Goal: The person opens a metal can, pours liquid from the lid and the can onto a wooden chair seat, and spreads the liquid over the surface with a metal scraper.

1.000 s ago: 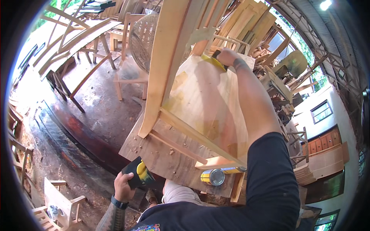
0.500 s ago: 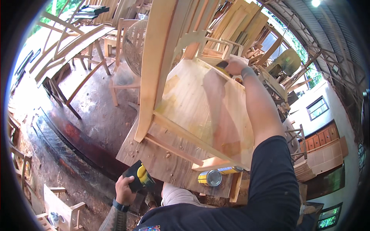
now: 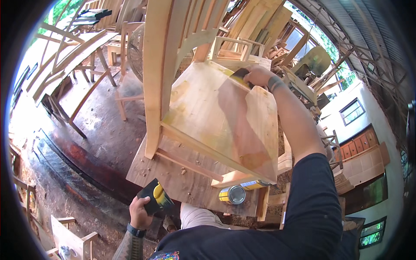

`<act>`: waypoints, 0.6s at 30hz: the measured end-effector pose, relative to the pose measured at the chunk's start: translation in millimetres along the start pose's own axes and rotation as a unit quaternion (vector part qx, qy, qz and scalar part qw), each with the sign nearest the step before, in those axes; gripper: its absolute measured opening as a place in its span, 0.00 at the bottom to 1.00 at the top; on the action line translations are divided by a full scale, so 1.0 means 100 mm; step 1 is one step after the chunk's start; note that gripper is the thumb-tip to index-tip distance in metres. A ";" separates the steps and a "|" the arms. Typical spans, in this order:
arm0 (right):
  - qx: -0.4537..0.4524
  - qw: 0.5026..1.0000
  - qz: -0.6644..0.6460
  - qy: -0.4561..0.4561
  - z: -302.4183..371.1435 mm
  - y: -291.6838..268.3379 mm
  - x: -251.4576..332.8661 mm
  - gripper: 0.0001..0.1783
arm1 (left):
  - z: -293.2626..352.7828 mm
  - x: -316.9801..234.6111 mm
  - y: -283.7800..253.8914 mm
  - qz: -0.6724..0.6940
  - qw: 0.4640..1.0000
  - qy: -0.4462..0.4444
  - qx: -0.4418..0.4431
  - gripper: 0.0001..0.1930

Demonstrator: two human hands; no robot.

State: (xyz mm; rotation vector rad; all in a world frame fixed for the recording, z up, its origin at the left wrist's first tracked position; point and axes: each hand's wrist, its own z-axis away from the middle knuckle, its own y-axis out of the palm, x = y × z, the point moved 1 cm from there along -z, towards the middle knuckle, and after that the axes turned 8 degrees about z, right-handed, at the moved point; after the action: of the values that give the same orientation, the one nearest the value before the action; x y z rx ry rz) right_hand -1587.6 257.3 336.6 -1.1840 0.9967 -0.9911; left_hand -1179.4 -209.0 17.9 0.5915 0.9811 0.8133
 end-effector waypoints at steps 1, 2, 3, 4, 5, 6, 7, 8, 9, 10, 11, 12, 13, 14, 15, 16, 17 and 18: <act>-0.003 1.000 0.002 0.001 0.00 -0.01 -0.07 0.25 | 0.01 0.01 0.02 -0.002 1.000 -0.002 -0.002 0.24; -0.030 0.997 0.041 0.063 -0.02 0.00 -0.13 0.24 | 0.03 0.01 0.03 -0.004 1.000 -0.002 -0.007 0.25; -0.057 0.987 0.079 0.127 -0.08 0.07 -0.31 0.23 | 0.04 0.03 0.06 -0.004 1.000 0.000 -0.005 0.25; -0.088 0.976 0.168 0.103 0.01 0.11 -0.95 0.21 | -0.08 0.10 0.21 -0.006 0.999 -0.016 0.033 0.25; -0.089 0.978 0.161 0.095 -0.18 0.16 -0.88 0.21 | -0.08 0.07 0.20 -0.014 0.999 -0.009 0.029 0.25; -0.059 0.977 0.191 0.069 -0.35 0.23 -0.74 0.21 | -0.05 0.03 0.18 -0.017 1.000 -0.001 0.019 0.25; -0.030 0.972 0.226 0.053 -0.42 0.23 -0.70 0.21 | -0.04 0.02 0.19 -0.023 0.999 0.011 0.026 0.25; 0.022 0.941 0.336 -0.034 -0.54 0.17 -0.64 0.22 | -0.04 0.00 0.22 -0.029 0.999 0.020 0.038 0.25; 0.024 0.943 0.329 -0.034 -0.64 0.12 -0.55 0.22 | -0.04 -0.01 0.25 -0.031 0.999 0.016 0.039 0.25; 0.024 0.947 0.320 -0.035 -0.71 0.11 -0.42 0.22 | -0.05 -0.03 0.30 -0.018 0.999 0.006 0.046 0.26; 0.002 0.961 0.272 -0.043 -0.77 0.12 -0.16 0.22 | -0.04 -0.07 0.31 -0.004 0.999 0.001 0.046 0.26; -0.022 0.973 0.226 -0.051 -0.79 0.05 0.09 0.21 | -0.04 -0.08 0.31 -0.010 0.999 -0.004 0.034 0.25; -0.023 0.973 0.221 -0.058 -0.74 -0.01 0.36 0.21 | -0.02 -0.11 0.34 -0.011 1.000 0.000 0.028 0.25; -0.025 0.995 0.091 -0.043 -0.65 -0.09 0.69 0.21 | 0.03 -0.15 0.37 0.001 1.000 0.009 0.028 0.25; -0.026 0.999 -0.034 -0.020 -0.49 -0.19 0.88 0.21 | 0.06 -0.17 0.44 0.013 0.999 0.014 0.037 0.25; -0.045 0.994 -0.087 -0.051 -0.29 -0.30 0.91 0.22 | 0.07 -0.17 0.54 0.022 0.998 0.024 0.045 0.25; -0.055 0.991 -0.106 -0.067 -0.10 -0.41 0.96 0.22 | 0.08 -0.20 0.60 0.023 0.998 0.027 0.046 0.25; -0.066 0.987 -0.123 -0.085 0.08 -0.51 1.00 0.22 | 0.07 -0.23 0.67 0.036 0.997 0.018 0.058 0.24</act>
State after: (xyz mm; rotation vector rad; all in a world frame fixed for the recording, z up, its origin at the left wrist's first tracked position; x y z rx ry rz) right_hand -1557.8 157.8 379.7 -1.5033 0.8017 -1.0084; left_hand -1201.9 -190.4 82.5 0.7173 1.0503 0.8382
